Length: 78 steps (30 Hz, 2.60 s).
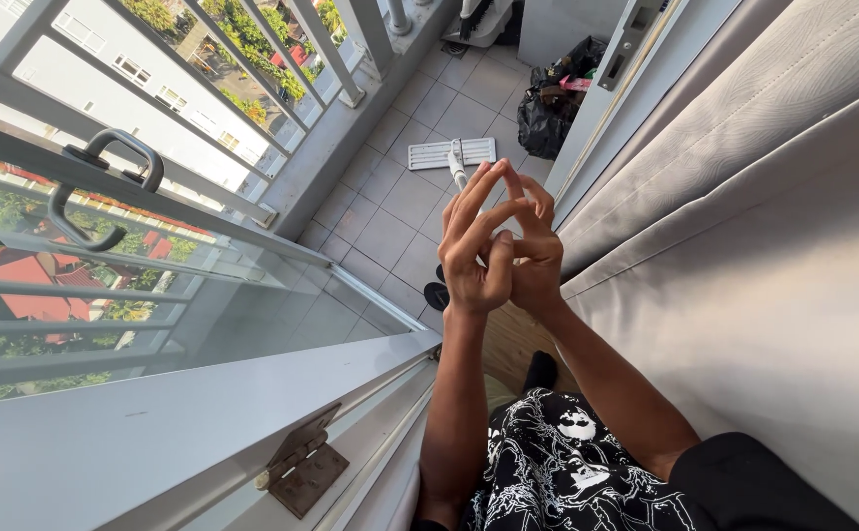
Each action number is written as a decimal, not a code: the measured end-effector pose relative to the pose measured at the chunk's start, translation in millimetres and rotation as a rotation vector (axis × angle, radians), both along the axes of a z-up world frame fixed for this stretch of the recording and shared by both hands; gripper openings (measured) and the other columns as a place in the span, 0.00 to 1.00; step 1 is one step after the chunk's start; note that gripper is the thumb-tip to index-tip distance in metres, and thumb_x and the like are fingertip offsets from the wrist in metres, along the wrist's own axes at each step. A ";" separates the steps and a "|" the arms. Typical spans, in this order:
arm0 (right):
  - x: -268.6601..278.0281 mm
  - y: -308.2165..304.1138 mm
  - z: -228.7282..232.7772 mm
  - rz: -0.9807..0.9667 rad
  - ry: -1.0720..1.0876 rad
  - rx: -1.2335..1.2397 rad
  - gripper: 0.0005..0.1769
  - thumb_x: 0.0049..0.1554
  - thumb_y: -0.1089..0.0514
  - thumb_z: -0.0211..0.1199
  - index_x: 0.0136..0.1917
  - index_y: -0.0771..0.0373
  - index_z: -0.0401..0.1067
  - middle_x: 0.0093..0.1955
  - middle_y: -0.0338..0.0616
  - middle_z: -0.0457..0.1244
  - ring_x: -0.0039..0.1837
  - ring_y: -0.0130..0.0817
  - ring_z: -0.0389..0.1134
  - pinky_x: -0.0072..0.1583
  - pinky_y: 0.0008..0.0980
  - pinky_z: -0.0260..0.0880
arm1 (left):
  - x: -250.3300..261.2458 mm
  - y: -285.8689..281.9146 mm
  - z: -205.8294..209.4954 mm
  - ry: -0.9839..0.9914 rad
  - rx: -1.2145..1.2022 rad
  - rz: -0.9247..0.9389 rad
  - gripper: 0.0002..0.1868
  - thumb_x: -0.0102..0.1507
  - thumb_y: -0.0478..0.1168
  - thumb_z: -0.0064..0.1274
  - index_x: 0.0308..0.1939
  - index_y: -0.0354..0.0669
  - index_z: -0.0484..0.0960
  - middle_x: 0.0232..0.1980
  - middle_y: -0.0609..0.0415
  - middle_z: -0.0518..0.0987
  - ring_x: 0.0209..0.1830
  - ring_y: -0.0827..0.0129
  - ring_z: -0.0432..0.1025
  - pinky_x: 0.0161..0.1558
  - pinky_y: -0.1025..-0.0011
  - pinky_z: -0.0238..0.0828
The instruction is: Assembling and adjusting the handle of a flat mop on a balcony.
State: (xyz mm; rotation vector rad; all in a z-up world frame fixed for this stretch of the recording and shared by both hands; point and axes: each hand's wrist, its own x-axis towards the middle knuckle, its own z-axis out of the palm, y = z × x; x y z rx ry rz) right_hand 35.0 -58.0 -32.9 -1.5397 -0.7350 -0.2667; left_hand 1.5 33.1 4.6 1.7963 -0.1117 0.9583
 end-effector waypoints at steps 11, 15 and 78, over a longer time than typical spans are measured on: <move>32.9 13.8 -88.9 0.089 0.312 -0.146 0.22 0.63 0.59 0.61 0.70 0.53 0.65 0.78 0.46 0.58 0.81 0.39 0.48 0.77 0.41 0.56 | 25.2 7.2 -69.5 0.381 0.019 0.218 0.19 0.58 0.35 0.48 0.52 0.45 0.85 0.71 0.44 0.75 0.51 0.57 0.73 0.67 0.57 0.64; 40.1 10.9 -128.2 0.116 0.387 -0.235 0.34 0.66 0.59 0.57 0.83 0.51 0.53 0.68 0.44 0.65 0.79 0.38 0.52 0.77 0.41 0.56 | 29.0 8.5 -78.4 0.701 -0.170 0.201 0.20 0.58 0.38 0.49 0.53 0.47 0.83 0.73 0.45 0.71 0.17 0.73 0.68 0.35 0.63 0.75; 41.5 2.4 -97.7 0.119 0.329 -0.212 0.30 0.64 0.61 0.59 0.79 0.54 0.61 0.63 0.38 0.65 0.77 0.34 0.51 0.75 0.36 0.57 | 30.4 1.4 -102.1 0.469 0.074 0.308 0.25 0.63 0.43 0.50 0.65 0.47 0.79 0.71 0.40 0.73 0.75 0.43 0.65 0.71 0.50 0.57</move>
